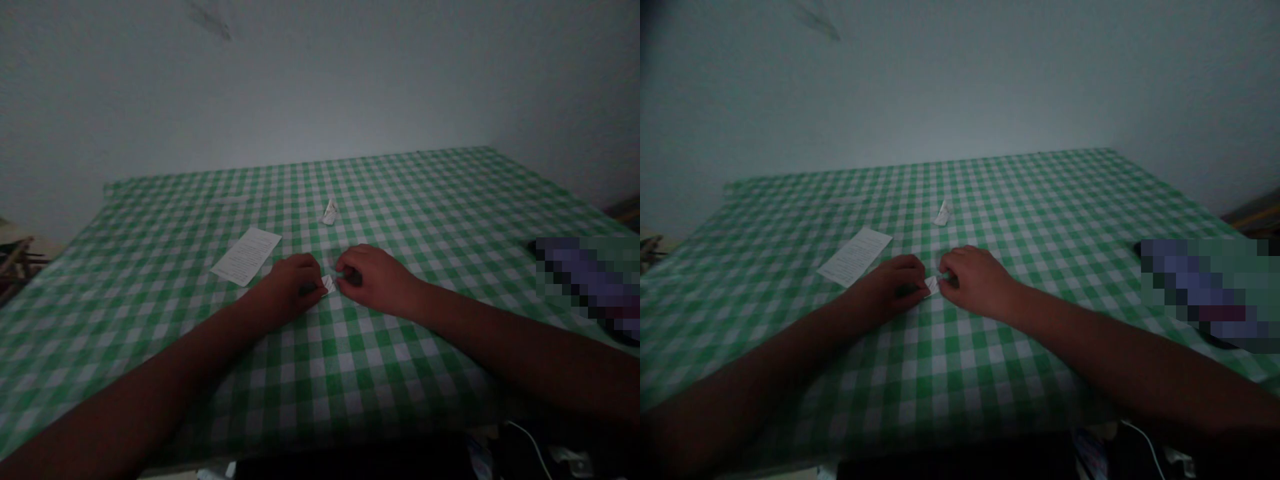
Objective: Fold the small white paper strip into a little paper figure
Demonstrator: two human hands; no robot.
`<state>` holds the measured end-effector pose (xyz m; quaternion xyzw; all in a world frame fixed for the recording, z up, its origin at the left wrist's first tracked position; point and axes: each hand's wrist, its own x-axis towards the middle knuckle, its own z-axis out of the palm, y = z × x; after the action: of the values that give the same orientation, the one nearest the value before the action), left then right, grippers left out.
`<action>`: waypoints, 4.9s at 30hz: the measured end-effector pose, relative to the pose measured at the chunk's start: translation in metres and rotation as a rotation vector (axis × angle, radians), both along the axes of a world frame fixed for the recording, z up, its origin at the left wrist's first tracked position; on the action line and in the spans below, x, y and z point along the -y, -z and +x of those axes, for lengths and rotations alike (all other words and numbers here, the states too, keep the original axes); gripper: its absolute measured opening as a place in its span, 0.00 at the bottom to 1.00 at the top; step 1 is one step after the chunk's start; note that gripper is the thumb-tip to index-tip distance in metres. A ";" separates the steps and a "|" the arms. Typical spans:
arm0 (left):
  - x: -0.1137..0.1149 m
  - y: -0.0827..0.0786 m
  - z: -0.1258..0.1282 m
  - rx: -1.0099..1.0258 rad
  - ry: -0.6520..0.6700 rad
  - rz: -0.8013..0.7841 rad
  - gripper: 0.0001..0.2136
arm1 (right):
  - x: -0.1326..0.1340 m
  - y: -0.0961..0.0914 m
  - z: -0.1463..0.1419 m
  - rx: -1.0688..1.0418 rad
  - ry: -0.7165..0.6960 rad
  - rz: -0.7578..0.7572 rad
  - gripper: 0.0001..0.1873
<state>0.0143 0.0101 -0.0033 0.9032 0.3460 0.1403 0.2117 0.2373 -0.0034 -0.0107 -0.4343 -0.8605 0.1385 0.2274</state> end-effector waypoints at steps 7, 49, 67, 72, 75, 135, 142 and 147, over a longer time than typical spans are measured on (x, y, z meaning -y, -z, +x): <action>0.006 -0.002 0.001 0.005 -0.074 -0.086 0.05 | 0.009 0.002 -0.012 0.014 0.102 -0.064 0.10; 0.004 -0.003 0.000 0.062 0.089 -0.013 0.08 | -0.017 0.009 0.000 -0.041 -0.114 0.003 0.03; 0.000 0.000 -0.004 0.044 0.173 0.057 0.16 | -0.018 0.008 0.010 -0.041 -0.292 0.030 0.03; -0.001 0.004 -0.005 -0.032 0.176 0.138 0.18 | -0.017 0.007 0.007 0.036 -0.285 0.042 0.03; 0.001 0.004 -0.004 -0.092 0.186 0.207 0.16 | -0.017 0.006 0.003 0.059 -0.271 0.050 0.03; 0.015 -0.005 0.011 0.062 -0.150 -0.023 0.03 | 0.008 -0.003 -0.009 -0.578 0.002 -0.257 0.04; 0.017 -0.006 0.010 0.122 -0.188 -0.067 0.04 | 0.008 -0.001 -0.008 -0.512 -0.043 -0.240 0.04; 0.019 -0.007 0.007 0.167 -0.185 -0.066 0.05 | 0.007 -0.001 -0.006 -0.427 -0.077 -0.195 0.03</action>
<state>0.0215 -0.0085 0.0034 0.8451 0.4135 0.2226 0.2556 0.2315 -0.0101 -0.0101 -0.3820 -0.7914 0.3184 0.3556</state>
